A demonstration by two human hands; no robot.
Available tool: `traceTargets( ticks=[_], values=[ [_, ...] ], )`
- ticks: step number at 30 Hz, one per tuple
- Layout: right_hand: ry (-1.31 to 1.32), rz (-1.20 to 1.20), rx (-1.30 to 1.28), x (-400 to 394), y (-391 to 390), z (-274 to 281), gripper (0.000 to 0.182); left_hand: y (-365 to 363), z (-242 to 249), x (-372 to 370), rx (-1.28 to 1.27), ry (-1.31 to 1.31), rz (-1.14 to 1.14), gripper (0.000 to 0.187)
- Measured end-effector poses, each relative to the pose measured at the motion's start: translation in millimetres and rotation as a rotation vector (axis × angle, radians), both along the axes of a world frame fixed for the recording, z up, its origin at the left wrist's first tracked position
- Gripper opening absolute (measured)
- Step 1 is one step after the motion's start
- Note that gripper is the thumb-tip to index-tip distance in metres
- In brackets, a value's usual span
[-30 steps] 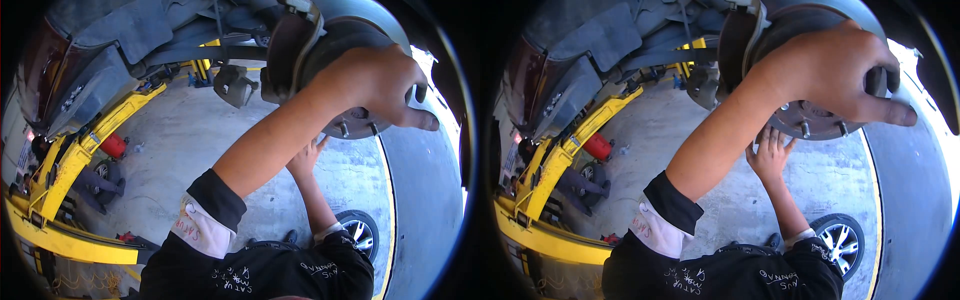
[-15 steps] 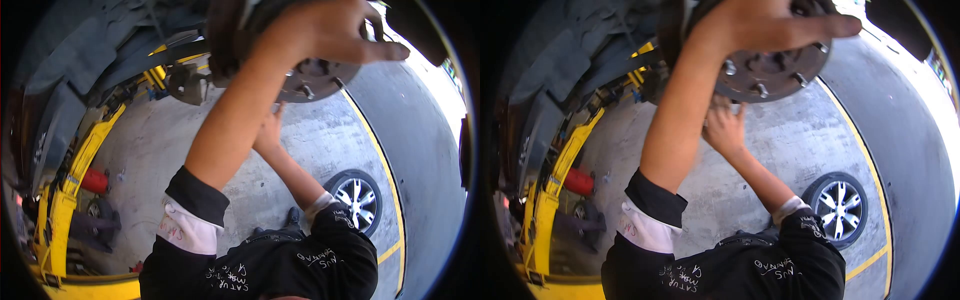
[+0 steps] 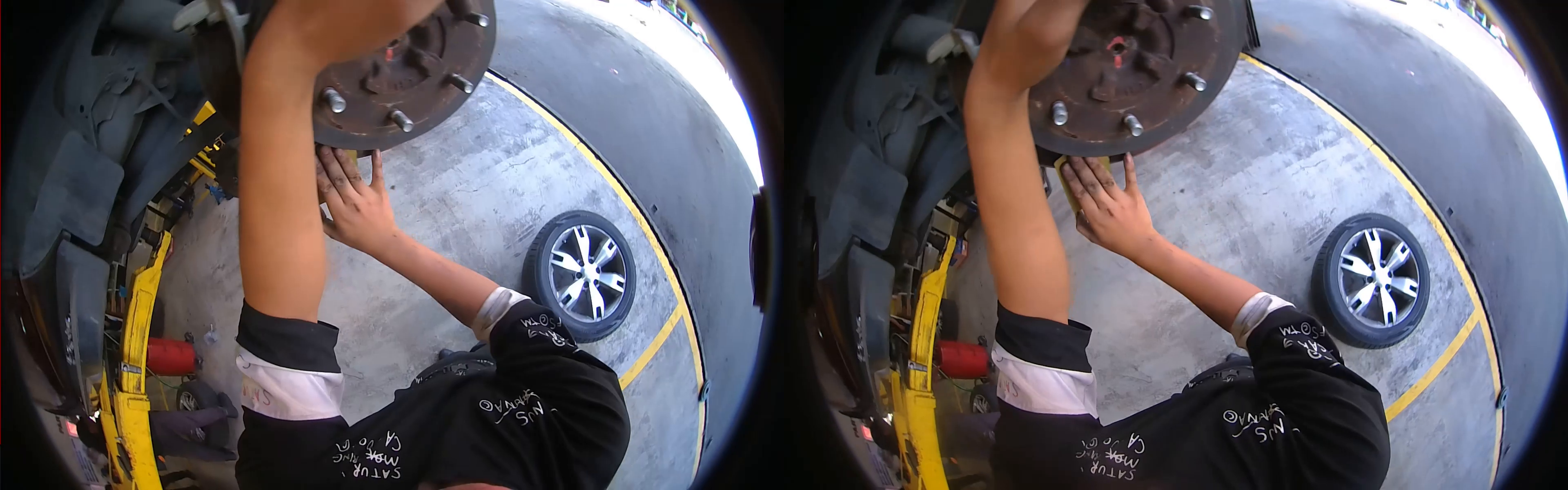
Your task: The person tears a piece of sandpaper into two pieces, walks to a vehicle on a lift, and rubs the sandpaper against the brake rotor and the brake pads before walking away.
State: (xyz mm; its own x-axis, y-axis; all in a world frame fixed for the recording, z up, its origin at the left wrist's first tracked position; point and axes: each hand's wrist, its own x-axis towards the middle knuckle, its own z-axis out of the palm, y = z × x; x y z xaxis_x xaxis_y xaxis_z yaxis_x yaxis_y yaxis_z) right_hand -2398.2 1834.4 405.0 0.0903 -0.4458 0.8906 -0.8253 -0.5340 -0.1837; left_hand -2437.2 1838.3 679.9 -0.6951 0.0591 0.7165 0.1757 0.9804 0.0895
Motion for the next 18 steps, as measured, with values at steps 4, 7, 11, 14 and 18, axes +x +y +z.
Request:
traceTargets(
  ticks=[4,7,11,14,18],
  values=[
    [-0.016,-0.159,0.147,-67.8,-9.0,-28.4,0.083,-2.5,1.8,1.4,0.039,-0.039,-0.123,0.054],
    [-0.148,-0.262,0.1,-91.7,-14.6,-23.3,0.087,11.4,3.2,3.8,0.009,-0.095,0.199,0.057],
    [-0.069,-0.026,0.054,-43.4,-4.4,-12.3,0.086,15.4,-3.1,-6.4,0.151,0.022,0.099,0.058],
    [-0.044,-0.047,0.042,-63.7,-11.4,-22.5,0.086,-0.6,2.0,-1.2,0.174,-0.079,-0.031,0.06],
    [-0.142,-0.181,0.111,-133.3,-24.9,-17.8,0.08,12.3,2.5,-2.6,0.28,-0.105,0.072,0.065]
  ],
)
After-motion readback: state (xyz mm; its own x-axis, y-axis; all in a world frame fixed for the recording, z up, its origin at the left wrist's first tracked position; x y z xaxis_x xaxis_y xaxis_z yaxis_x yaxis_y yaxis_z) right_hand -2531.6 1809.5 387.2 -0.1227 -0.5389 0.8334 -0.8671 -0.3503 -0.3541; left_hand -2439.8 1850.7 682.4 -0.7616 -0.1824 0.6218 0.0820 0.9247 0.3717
